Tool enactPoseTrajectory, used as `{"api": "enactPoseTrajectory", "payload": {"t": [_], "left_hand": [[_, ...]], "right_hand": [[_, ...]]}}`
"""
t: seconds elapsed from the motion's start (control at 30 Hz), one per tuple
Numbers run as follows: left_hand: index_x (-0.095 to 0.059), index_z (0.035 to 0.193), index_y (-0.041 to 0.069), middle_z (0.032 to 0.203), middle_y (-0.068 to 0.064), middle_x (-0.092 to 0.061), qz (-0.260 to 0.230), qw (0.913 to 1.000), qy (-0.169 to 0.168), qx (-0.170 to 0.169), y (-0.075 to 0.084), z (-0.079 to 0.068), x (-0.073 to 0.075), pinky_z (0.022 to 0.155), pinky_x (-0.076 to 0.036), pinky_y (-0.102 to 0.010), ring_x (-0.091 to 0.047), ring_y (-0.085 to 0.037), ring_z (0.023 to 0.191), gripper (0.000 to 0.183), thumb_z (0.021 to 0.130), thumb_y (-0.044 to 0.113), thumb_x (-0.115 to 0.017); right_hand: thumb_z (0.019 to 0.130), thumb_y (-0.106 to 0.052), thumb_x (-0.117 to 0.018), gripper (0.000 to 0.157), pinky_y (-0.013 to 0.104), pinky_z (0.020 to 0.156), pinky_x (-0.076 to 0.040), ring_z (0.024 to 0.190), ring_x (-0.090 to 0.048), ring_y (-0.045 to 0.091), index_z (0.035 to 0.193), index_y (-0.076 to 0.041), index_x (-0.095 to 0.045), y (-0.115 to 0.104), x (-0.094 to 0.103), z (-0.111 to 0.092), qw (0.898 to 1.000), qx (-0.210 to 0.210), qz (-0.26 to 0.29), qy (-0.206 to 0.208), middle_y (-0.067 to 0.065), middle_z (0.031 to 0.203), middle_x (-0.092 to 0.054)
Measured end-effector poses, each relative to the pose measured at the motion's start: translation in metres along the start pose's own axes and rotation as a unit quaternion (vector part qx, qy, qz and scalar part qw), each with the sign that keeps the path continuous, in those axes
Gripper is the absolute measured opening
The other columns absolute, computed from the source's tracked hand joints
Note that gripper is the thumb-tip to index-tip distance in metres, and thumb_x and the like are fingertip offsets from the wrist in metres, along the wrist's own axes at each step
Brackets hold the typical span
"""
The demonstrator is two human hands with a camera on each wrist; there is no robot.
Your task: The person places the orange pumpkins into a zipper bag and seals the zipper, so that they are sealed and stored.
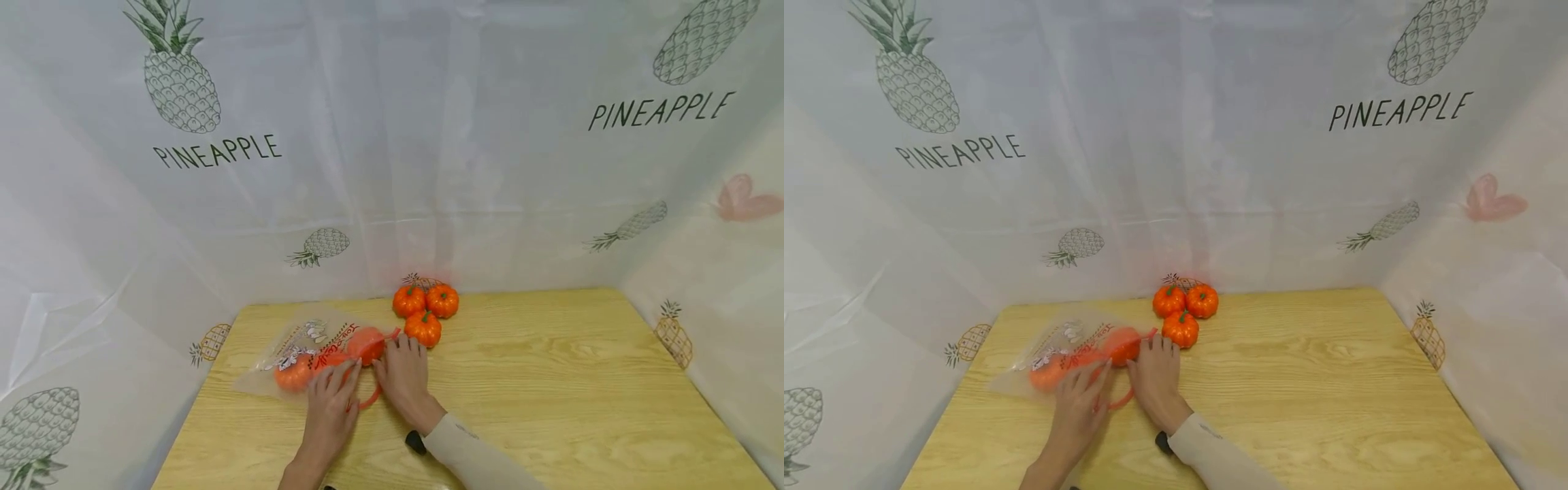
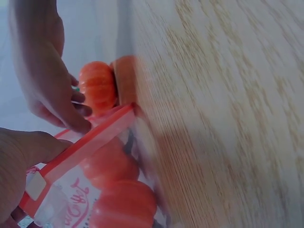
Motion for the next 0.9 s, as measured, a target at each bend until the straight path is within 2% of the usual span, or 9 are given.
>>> {"api": "enactPoseTrajectory", "payload": {"t": [0.23,0.43,0.7,0.9], "left_hand": [[-0.073,0.131,0.000,0.132,-0.011,-0.067,-0.003,0.9999,-0.008,0.006,-0.001,-0.001,-0.003,0.090,-0.044,-0.049,-0.057,-0.033,0.113,0.076,0.058,-0.008,-0.093],[-0.072,0.132,0.000,0.133,-0.011,-0.066,-0.007,0.9998,-0.014,0.013,-0.002,-0.001,-0.004,0.090,-0.044,-0.050,-0.056,-0.033,0.114,0.078,0.058,-0.007,-0.096],[-0.072,0.133,0.000,0.133,-0.011,-0.066,-0.011,0.9995,-0.021,0.019,-0.003,0.000,-0.005,0.092,-0.043,-0.051,-0.055,-0.033,0.114,0.078,0.059,-0.007,-0.096],[-0.072,0.133,0.000,0.132,-0.011,-0.066,-0.008,0.9996,-0.021,0.020,-0.002,0.001,-0.003,0.092,-0.042,-0.051,-0.056,-0.034,0.114,0.077,0.059,-0.007,-0.095]], "right_hand": [[0.089,-0.033,-0.085,0.035,0.049,0.097,-0.046,0.105,-0.058,0.033,0.113,-0.010,-0.075,0.023,0.020,-0.008,0.998,-0.013,0.048,0.025,0.009,0.111,-0.065],[0.088,-0.034,-0.087,0.048,0.051,0.097,-0.048,0.108,-0.058,0.037,0.120,-0.004,-0.068,0.056,0.027,-0.007,0.998,-0.033,0.038,0.045,0.015,0.117,-0.061],[0.085,-0.040,-0.088,0.077,0.057,0.100,-0.045,0.117,-0.055,0.044,0.138,0.004,-0.056,0.092,0.021,-0.002,0.996,-0.079,0.046,0.001,0.024,0.131,-0.056],[0.084,-0.042,-0.089,0.085,0.058,0.103,-0.044,0.118,-0.054,0.045,0.143,0.005,-0.052,0.101,0.017,0.002,0.995,-0.087,0.054,-0.019,0.025,0.134,-0.056]]}}
Point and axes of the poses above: each hand's wrist, its own z-axis towards the middle knuckle, its own x-axis out of the back of the hand, y = z × x, the point moved 7 cm from there along z, towards the middle knuckle
